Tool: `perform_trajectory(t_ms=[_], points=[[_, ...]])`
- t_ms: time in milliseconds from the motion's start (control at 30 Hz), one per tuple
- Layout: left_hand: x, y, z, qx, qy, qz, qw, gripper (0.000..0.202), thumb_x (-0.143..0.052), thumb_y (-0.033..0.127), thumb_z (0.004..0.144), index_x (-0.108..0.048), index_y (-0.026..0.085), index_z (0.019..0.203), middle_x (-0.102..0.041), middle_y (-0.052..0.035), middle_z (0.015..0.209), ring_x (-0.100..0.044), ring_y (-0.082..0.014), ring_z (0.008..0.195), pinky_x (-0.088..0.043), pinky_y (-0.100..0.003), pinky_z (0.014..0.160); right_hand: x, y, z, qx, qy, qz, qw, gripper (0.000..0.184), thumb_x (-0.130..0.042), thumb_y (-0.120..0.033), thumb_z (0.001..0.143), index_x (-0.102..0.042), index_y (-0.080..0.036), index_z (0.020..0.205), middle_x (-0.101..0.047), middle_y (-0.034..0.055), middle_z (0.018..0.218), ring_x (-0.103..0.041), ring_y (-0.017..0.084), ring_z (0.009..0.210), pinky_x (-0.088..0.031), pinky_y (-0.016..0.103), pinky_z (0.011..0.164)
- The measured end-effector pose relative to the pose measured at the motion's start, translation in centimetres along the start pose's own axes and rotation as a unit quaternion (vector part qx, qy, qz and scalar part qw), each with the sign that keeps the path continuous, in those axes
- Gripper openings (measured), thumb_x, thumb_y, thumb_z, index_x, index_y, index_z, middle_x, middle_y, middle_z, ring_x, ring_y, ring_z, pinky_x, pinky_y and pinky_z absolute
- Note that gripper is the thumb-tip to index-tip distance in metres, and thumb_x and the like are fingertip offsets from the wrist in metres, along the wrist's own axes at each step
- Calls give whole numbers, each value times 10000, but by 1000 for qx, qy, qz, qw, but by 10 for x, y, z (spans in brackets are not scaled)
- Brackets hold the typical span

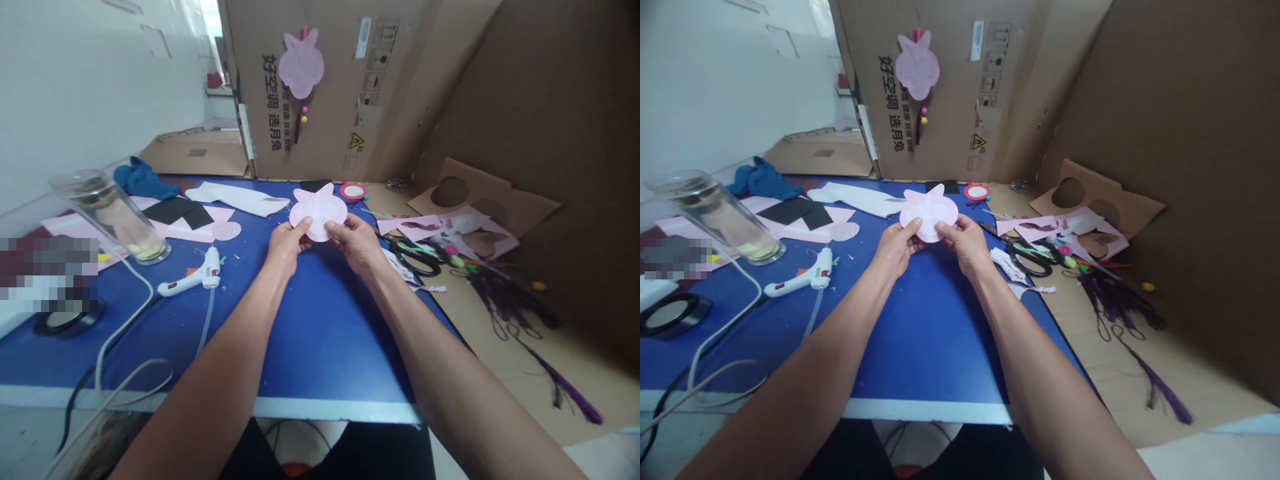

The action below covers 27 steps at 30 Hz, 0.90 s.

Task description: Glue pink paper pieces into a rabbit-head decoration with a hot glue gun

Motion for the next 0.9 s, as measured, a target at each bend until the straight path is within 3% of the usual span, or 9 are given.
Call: perform_trajectory(t_ms=[200,667,900], points=[[-1,0,-1,6,-11,20,1000,540,-1061,564,614,-746,179,827,-768,-36,729,-653,-138,620,-517,-272,629,2,-1,1,9,12,-4,1000,541,-1057,-396,569,-792,-247,1017,-823,4,896,-713,176,780,-583,309,718],[-3,-3,-5,7,-27,58,998,379,-1053,390,701,-762,165,790,-745,-44,680,-662,-136,623,-522,-270,658,3,-1,2,20,30,2,999,551,-1054,-404,561,-774,-247,1009,-801,-5,871,-697,169,763,-595,318,730],[-2,-1,-4,-15,-17,26,999,370,-1031,409,735,-751,171,771,-748,-40,708,-641,-130,632,-523,-285,695,3,-3,2,14,32,0,999,565,-1060,-390,550,-776,-248,1018,-816,-2,879,-725,178,777,-599,315,724]])
Point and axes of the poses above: each hand's wrist, its own z-axis towards the middle knuckle, its own x-axis out of the back of the hand, y = z × x, the point moved 2 cm from there along z, towards the middle knuckle
